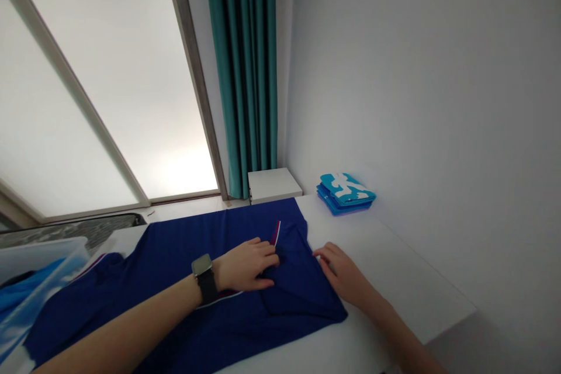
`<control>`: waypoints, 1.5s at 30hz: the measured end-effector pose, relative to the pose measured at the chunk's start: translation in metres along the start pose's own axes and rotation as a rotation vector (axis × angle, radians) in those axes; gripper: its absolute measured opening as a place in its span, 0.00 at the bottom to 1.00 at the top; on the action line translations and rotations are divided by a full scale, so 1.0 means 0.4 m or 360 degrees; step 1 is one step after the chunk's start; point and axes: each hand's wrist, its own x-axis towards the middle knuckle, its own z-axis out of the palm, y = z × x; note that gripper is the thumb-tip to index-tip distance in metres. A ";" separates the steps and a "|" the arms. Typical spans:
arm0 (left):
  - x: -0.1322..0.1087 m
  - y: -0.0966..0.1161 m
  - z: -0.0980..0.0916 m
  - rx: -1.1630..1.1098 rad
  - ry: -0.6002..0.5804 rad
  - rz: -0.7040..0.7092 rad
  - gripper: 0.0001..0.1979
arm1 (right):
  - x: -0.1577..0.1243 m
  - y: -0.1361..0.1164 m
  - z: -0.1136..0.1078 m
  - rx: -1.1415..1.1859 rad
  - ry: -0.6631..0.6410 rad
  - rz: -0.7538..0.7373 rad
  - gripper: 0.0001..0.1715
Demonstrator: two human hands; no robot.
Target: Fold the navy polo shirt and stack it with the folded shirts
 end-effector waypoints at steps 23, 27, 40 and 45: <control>-0.082 0.031 0.024 -0.0031 0.0035 -0.0406 0.05 | 0.053 0.042 0.054 -0.0297 0.0096 0.0059 0.18; -0.073 0.022 0.038 -0.0166 0.0081 -0.0593 0.10 | 0.003 -0.001 0.047 -0.0249 -0.0127 -0.0012 0.25; -0.050 0.015 0.080 -0.0374 0.0152 -0.0912 0.18 | -0.154 -0.020 0.025 -0.0227 -0.0177 0.0173 0.27; -0.056 0.003 0.078 -0.0346 0.0261 -0.0917 0.16 | -0.173 -0.010 0.026 -0.0298 -0.0294 0.0146 0.28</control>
